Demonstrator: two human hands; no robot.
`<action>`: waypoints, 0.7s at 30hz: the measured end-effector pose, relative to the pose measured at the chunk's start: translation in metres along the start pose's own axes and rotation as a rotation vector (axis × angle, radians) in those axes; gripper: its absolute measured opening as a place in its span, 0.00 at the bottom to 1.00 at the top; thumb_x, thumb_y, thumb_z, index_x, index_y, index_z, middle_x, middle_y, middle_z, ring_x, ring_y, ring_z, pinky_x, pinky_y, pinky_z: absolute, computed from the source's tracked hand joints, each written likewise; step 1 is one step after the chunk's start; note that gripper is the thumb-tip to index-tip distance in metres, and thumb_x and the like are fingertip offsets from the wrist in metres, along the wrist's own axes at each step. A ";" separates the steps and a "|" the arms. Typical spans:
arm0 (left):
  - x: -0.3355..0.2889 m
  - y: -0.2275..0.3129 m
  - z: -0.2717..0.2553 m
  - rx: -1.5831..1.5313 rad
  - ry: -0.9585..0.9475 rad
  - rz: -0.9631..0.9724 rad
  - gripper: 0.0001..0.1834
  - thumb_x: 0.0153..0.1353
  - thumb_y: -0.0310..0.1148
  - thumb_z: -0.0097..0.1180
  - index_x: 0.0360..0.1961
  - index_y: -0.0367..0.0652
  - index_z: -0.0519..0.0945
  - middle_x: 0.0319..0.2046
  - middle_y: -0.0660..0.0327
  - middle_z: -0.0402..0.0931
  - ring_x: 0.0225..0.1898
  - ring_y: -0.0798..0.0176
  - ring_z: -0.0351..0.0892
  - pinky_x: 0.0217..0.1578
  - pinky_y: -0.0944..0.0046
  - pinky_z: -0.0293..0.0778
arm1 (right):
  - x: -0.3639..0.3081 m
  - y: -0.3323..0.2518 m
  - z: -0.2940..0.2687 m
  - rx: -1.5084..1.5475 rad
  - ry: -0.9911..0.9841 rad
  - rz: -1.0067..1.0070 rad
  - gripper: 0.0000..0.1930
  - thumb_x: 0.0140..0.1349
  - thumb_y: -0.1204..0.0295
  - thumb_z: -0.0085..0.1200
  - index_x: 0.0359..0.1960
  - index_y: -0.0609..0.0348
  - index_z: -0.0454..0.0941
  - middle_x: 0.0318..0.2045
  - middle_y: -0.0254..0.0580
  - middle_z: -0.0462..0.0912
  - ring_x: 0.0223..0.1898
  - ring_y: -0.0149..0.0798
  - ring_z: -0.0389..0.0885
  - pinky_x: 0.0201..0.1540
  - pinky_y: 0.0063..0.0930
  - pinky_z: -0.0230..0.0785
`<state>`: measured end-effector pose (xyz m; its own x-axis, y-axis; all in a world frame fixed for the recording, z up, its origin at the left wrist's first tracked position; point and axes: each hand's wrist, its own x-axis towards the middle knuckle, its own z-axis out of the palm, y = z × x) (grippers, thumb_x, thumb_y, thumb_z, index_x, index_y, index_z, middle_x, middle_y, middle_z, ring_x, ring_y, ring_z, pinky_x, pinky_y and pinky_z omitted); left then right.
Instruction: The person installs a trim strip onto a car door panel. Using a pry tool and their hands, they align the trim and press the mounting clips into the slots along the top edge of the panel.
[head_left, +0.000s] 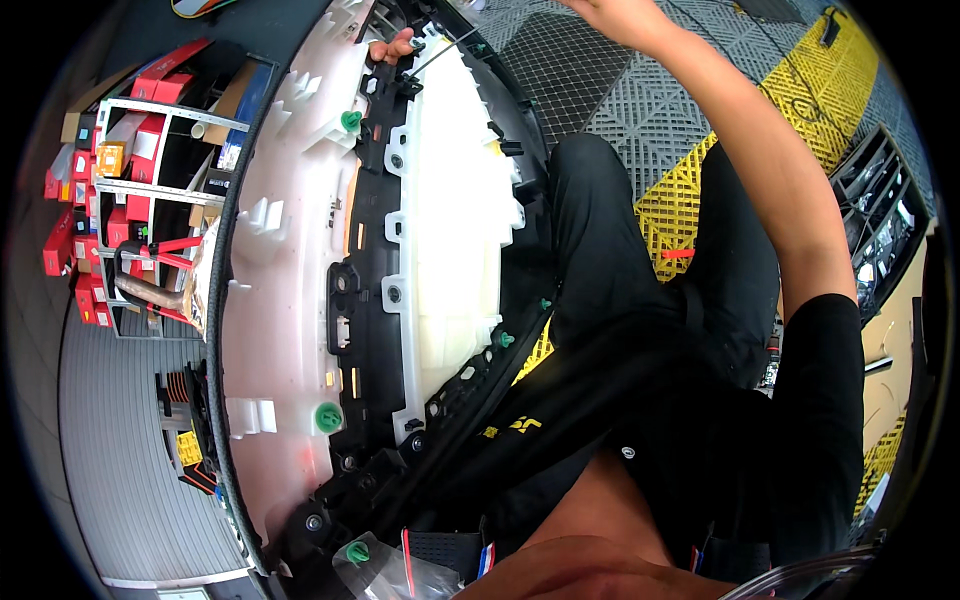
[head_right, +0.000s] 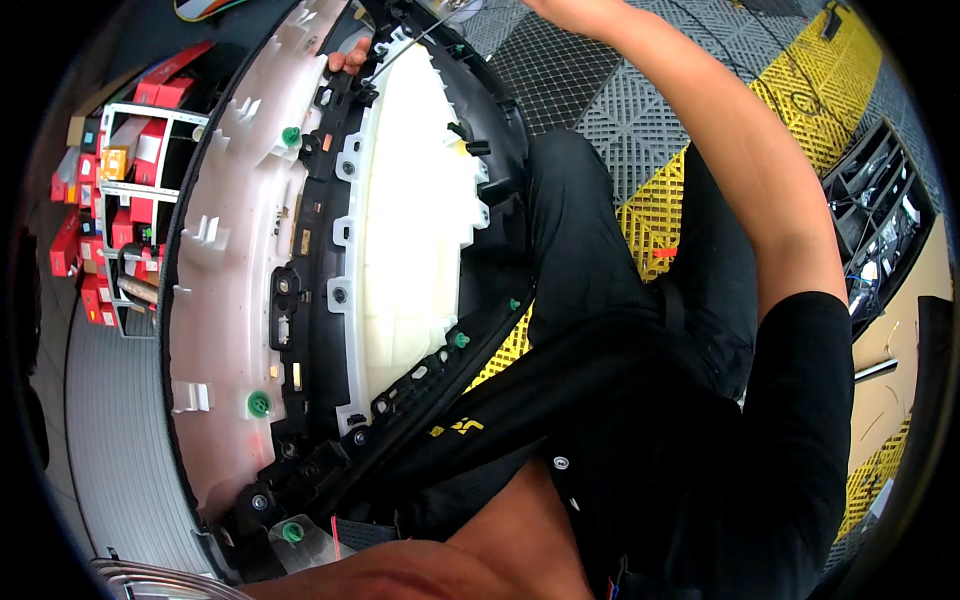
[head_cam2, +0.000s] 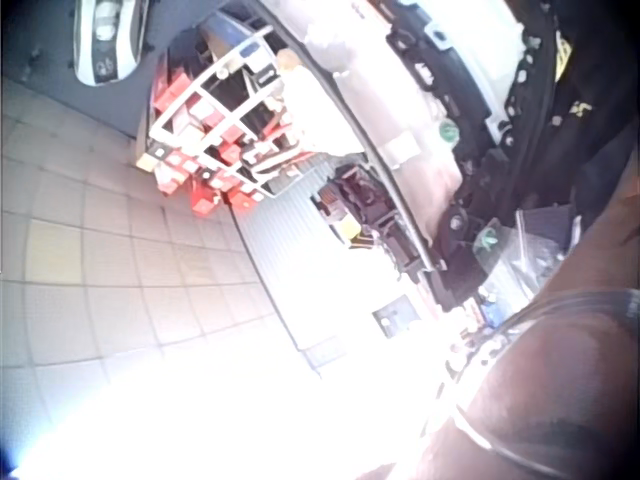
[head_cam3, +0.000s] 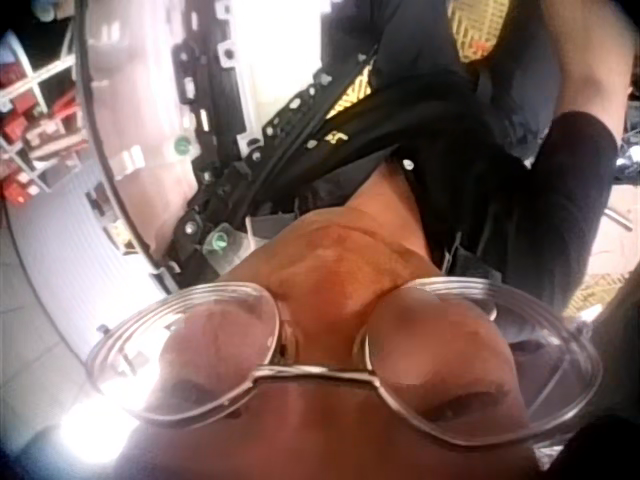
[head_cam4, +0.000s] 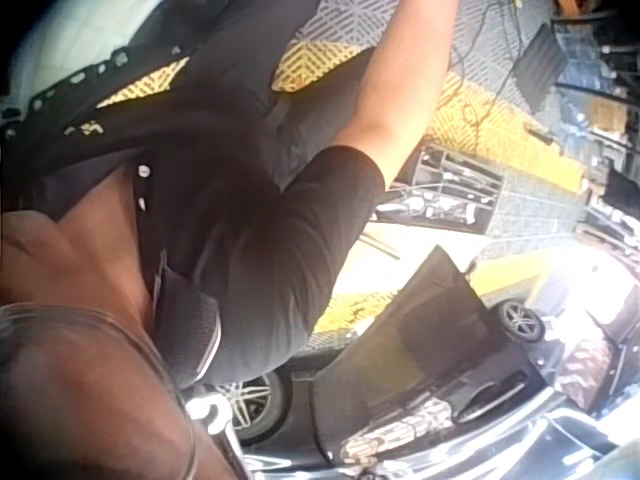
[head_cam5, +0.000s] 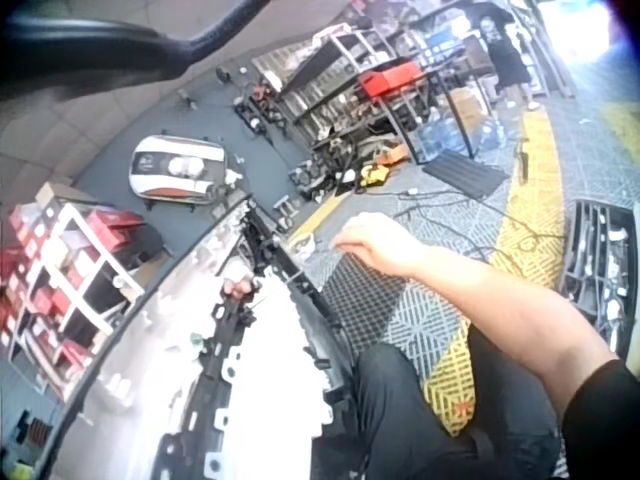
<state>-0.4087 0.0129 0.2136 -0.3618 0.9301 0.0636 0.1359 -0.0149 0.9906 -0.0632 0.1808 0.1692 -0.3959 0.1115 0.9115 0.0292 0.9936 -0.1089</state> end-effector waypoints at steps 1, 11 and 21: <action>-0.001 0.000 -0.001 0.003 0.000 -0.001 0.43 0.77 0.63 0.36 0.73 0.35 0.72 0.64 0.53 0.79 0.63 0.59 0.75 0.69 0.57 0.64 | 0.002 0.004 0.001 0.014 -0.009 0.016 0.07 0.64 0.70 0.64 0.42 0.54 0.89 0.36 0.48 0.87 0.44 0.56 0.84 0.50 0.48 0.76; -0.006 0.005 -0.002 0.011 0.019 0.010 0.44 0.77 0.65 0.35 0.73 0.35 0.73 0.64 0.52 0.80 0.64 0.58 0.75 0.69 0.57 0.64 | -0.004 0.014 -0.014 0.046 -0.034 0.082 0.07 0.65 0.71 0.64 0.43 0.53 0.89 0.39 0.47 0.87 0.47 0.55 0.84 0.53 0.46 0.77; -0.012 0.003 -0.004 0.026 0.045 0.023 0.45 0.76 0.66 0.34 0.72 0.35 0.73 0.65 0.52 0.80 0.65 0.57 0.75 0.70 0.57 0.64 | 0.003 0.013 -0.011 0.030 -0.025 0.054 0.07 0.65 0.72 0.63 0.44 0.54 0.88 0.39 0.48 0.87 0.47 0.56 0.84 0.54 0.46 0.76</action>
<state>-0.4078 -0.0002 0.2162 -0.3995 0.9121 0.0923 0.1684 -0.0259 0.9854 -0.0538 0.1942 0.1754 -0.4176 0.1636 0.8938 0.0239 0.9853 -0.1692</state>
